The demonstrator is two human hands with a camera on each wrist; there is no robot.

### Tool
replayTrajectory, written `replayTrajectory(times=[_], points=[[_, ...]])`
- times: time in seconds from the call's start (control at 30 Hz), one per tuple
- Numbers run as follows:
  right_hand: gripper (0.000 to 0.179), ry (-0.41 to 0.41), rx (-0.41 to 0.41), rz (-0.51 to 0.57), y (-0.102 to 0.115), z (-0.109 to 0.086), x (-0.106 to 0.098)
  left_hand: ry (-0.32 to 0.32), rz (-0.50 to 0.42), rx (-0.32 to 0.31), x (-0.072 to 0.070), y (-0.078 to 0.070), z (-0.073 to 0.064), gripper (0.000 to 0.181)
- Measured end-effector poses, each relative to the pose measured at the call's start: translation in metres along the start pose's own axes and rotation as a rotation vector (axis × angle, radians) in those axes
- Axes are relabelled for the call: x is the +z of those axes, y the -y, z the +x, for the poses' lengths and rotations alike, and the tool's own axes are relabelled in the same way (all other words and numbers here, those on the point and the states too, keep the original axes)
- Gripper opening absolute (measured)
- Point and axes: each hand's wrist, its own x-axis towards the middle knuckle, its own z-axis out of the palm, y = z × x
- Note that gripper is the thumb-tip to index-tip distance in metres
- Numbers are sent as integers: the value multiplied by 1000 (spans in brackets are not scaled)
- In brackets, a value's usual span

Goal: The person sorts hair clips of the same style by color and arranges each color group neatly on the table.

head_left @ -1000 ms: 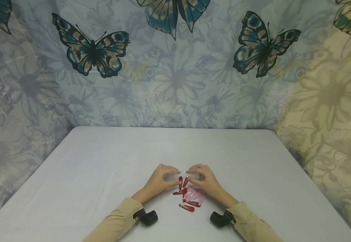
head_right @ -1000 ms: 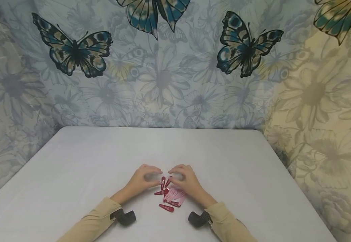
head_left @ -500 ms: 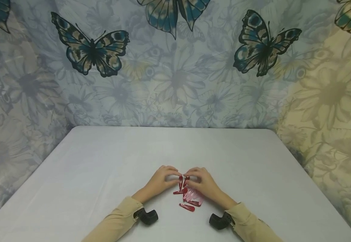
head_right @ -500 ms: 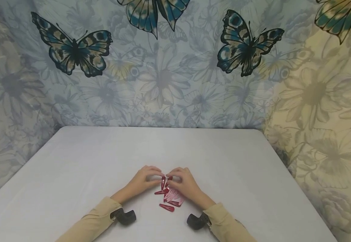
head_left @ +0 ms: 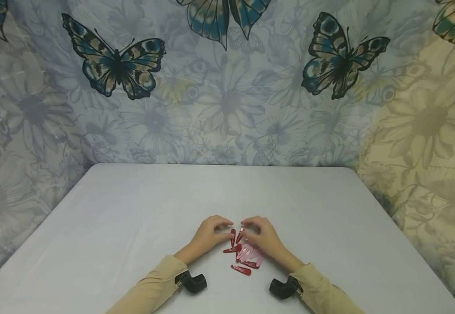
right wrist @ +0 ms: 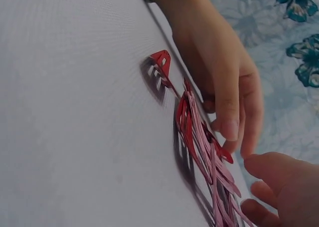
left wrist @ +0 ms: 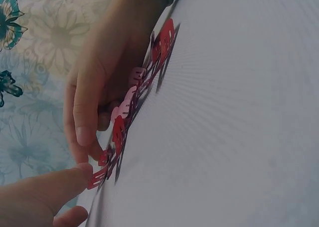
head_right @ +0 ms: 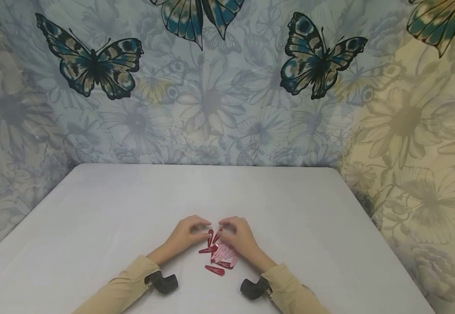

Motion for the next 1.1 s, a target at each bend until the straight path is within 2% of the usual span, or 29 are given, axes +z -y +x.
replayTrajectory(times=[0.13, 0.3, 0.57, 0.93, 1.1], points=[[24, 1, -9, -25, 1, -1, 2, -10, 7, -11, 1, 1, -1, 25], [26, -26, 29, -65, 3, -1, 1, -23, 28, -38, 3, 0, 1, 24], [23, 6, 62, -108, 4, -2, 1, -14, 50, -79, 5, -1, 1, 23], [18, 6, 7, -103, 5, 1, 3, -13, 98, -84, 6, 2, 1, 17], [15, 28, 38, -97, 5, 0, 3, 1, 106, -93, 6, 0, 2, 16]])
